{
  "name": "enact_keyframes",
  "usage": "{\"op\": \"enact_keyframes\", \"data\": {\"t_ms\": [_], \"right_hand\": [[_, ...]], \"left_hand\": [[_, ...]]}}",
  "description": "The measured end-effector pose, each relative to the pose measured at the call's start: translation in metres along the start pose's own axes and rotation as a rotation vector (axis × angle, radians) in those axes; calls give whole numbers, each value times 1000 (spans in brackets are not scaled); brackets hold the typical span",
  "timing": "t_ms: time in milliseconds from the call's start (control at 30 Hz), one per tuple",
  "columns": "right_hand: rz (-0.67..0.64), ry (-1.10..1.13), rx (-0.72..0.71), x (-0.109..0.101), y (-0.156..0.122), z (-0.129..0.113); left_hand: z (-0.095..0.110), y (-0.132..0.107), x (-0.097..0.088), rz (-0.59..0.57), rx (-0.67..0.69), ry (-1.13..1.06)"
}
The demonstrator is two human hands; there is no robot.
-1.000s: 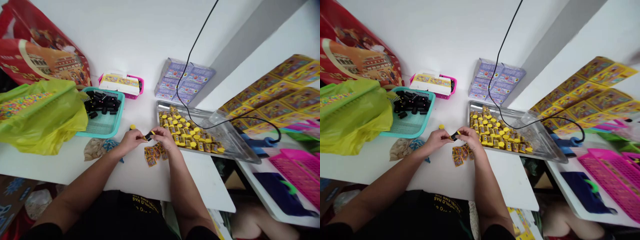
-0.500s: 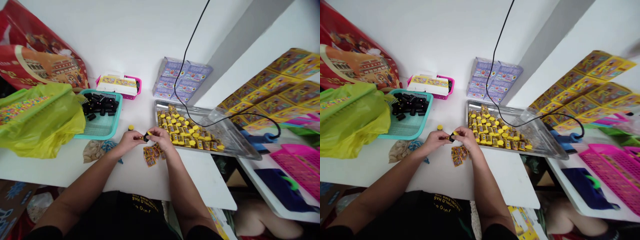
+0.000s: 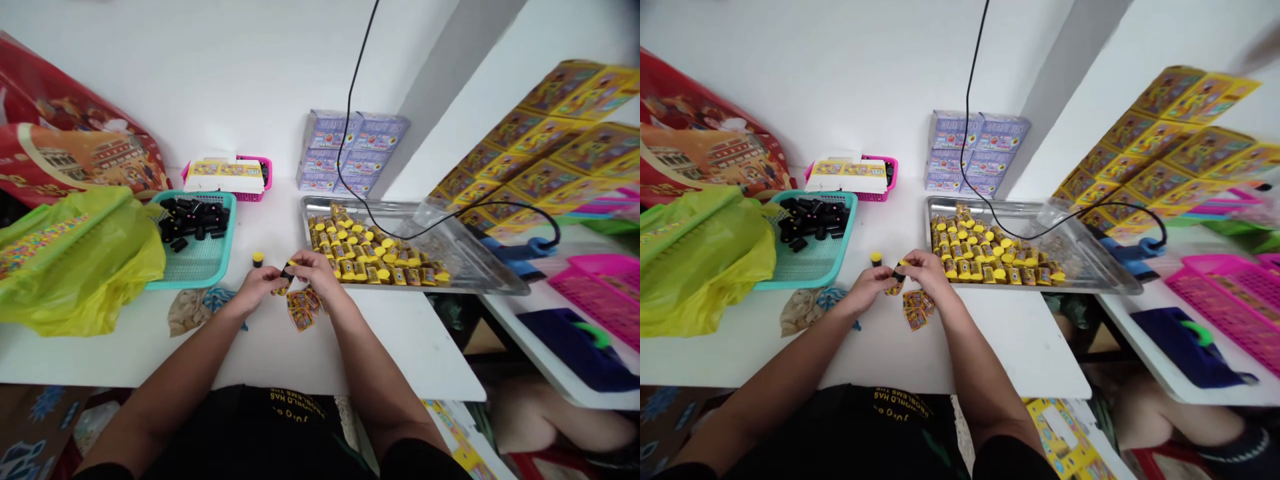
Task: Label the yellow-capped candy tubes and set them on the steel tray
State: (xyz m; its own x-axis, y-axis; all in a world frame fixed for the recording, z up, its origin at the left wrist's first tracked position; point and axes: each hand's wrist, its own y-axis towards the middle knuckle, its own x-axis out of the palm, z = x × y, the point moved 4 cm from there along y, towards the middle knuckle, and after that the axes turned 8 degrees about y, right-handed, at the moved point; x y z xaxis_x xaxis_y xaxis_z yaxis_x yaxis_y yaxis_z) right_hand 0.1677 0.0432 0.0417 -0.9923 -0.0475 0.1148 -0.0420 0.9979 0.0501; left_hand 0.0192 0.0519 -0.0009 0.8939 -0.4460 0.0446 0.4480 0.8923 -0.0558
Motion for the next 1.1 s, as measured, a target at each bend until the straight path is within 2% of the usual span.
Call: {"op": "enact_keyframes", "data": {"t_ms": [200,333,533,733,867,1100], "right_hand": [[-1,-20,-21,-2,-1,-2],[46,-8,-6,-4,0,-5],[117,115,72,-8,3,2],[117,174,116,-7,5,7],[141,187,87,-7,6,9],[170,86,-23,-6,5,6]], "left_hand": [[-8,1,8,-39,-75,-288],[-8,2,6,-81,-134,-394],[-2,1,3,-54,-162,-344],[-3,2,-1,20,-124,-256],[-3,2,-4,49,-100,-231],[-2,4,-6,105,-80,-245]]}}
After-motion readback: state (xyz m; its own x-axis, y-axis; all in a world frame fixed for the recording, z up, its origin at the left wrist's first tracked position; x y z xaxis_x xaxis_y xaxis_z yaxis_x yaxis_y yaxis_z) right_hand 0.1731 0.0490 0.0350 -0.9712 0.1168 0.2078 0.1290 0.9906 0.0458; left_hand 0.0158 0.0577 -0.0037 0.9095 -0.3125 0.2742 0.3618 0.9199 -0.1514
